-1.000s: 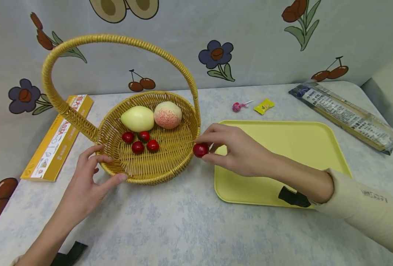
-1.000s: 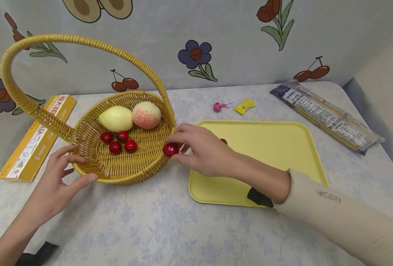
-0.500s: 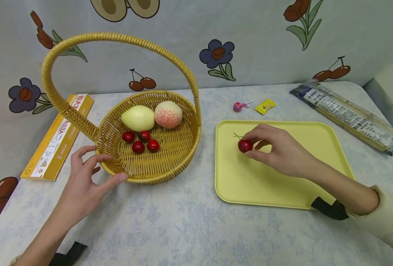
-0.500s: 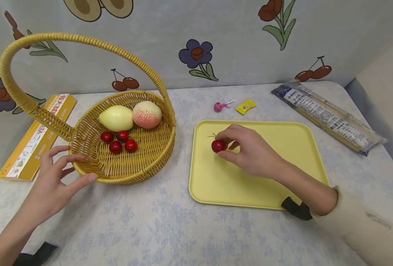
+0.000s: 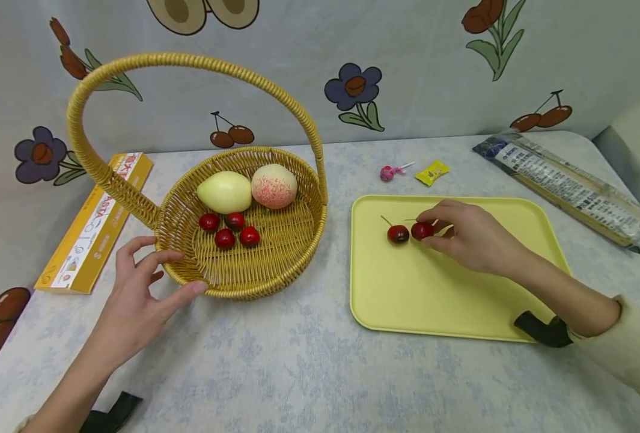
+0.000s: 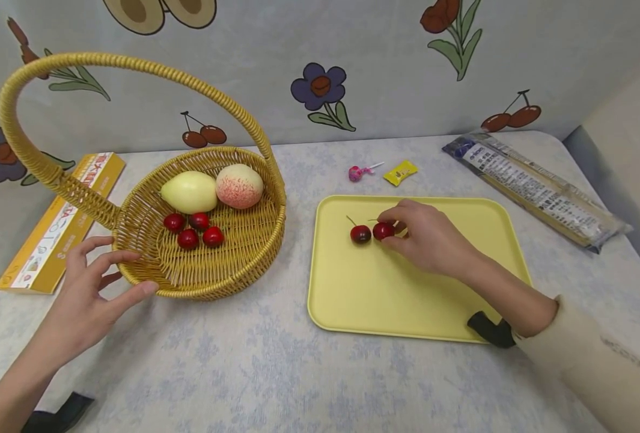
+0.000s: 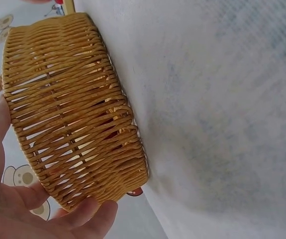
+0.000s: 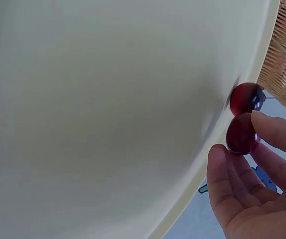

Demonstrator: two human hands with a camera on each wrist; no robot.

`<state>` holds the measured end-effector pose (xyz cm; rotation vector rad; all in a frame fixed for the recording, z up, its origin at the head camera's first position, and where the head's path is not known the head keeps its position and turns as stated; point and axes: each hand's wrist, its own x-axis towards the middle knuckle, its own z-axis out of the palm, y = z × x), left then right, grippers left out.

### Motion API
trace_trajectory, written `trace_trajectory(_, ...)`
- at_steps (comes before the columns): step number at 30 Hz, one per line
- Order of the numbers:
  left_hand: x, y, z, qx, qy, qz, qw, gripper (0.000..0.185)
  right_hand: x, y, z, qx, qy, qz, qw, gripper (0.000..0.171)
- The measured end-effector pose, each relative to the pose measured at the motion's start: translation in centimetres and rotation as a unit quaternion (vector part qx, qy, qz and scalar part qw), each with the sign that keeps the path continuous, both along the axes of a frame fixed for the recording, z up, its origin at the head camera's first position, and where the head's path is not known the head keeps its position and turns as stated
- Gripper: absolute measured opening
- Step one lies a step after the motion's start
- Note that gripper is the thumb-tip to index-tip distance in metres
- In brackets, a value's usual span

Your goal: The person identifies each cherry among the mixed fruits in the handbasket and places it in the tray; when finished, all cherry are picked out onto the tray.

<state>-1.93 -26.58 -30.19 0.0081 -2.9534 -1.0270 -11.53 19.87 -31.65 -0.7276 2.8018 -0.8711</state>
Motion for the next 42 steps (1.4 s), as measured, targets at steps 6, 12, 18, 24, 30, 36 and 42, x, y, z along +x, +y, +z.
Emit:
trace_trajectory(6,0.0,0.0,-0.1,0.0,-0.002,-0.003,1.0,0.054,-0.4,0.0,-0.1,0.025,-0.023,-0.009,0.999,0.033)
trace_trajectory(12,0.1,-0.1,-0.1,0.0,0.001,-0.004,1.0,0.053,-0.6,-0.1,-0.1,0.045,-0.025,-0.001,0.999,0.033)
trace_trajectory(18,0.1,-0.1,-0.2,-0.005,0.007,-0.004,1.0,0.052,-0.8,-0.2,-0.1,0.061,-0.034,0.005,0.998,0.035)
trace_trajectory(24,0.1,-0.1,-0.3,-0.006,0.008,-0.004,0.9999,0.052,-0.8,-0.1,0.2,0.061,-0.029,0.013,0.998,0.036)
trace_trajectory(30,0.1,0.0,-0.1,-0.001,0.009,-0.006,0.9999,0.051,-1.1,0.1,1.7,0.049,-0.017,0.016,0.999,0.034)
trace_trajectory(36,0.1,0.0,-0.1,0.005,0.011,-0.008,0.9999,0.051,-0.8,-0.8,3.0,0.004,-0.003,0.033,0.999,0.03)
trace_trajectory(42,0.1,0.0,0.0,0.002,0.01,-0.006,0.9999,0.05,-0.4,-3.8,4.3,-0.028,0.011,0.079,0.996,0.025)
